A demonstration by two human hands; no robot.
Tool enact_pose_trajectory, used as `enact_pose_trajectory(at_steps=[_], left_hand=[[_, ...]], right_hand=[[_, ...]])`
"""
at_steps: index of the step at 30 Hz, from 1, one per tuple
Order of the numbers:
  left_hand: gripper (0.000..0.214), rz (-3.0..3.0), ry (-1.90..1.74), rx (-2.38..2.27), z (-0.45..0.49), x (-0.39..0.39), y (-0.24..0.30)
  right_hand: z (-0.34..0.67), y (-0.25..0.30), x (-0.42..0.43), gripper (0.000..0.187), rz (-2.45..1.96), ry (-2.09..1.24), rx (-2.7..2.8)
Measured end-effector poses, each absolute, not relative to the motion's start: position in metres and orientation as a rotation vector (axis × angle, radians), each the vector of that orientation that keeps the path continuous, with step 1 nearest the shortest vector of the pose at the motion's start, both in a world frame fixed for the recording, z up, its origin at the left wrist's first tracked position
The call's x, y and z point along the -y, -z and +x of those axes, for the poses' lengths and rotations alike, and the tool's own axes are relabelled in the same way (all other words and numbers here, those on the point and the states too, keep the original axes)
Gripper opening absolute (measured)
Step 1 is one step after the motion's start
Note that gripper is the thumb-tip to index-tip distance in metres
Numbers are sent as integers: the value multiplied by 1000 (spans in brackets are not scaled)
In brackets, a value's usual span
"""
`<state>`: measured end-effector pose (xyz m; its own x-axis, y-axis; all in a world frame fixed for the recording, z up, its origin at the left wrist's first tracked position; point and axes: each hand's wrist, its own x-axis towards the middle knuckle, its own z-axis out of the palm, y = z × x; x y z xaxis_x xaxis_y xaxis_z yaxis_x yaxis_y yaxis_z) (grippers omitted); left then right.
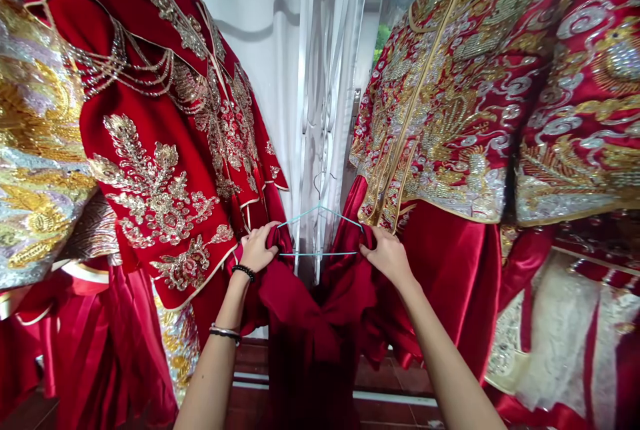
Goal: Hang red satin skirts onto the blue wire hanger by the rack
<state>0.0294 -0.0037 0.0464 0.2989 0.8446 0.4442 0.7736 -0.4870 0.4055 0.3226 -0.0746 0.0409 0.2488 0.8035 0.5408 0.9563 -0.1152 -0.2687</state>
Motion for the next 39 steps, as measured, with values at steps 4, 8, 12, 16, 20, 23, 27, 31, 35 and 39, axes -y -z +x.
enact_pose_trajectory(at_steps=[4,8,12,16,20,23,27,31,35,39], left_hand=[[57,2433,-951,-1548,30,7,-48],[59,2413,-936,-1539,29,10,-51],[59,2401,-934,-1516,27,10,-52],[59,2402,-938,-1507,27,10,-51],[58,2402,-950,-1522,29,12,-50],[58,2401,-955,-1529,29,14,-51],[58,2403,-952,-1529,28,16,-52],[58,2404,-959,-1524,29,17,-51],[59,2398,-956,-1524,29,16,-51],[60,2398,-954,-1524,28,15,-51]], right_hand=[[324,-38,73,47,-1962,382,1619],[339,-39,71,50,-1950,287,1649],[355,-43,74,53,-1923,173,1727],[357,-45,79,54,-1883,140,1765],[350,-41,79,49,-1857,243,1717],[348,-36,77,46,-1835,289,1710],[351,-33,76,48,-1788,299,1754],[353,-33,77,49,-1775,286,1763],[350,-34,77,46,-1797,292,1744],[348,-34,76,45,-1822,280,1706]])
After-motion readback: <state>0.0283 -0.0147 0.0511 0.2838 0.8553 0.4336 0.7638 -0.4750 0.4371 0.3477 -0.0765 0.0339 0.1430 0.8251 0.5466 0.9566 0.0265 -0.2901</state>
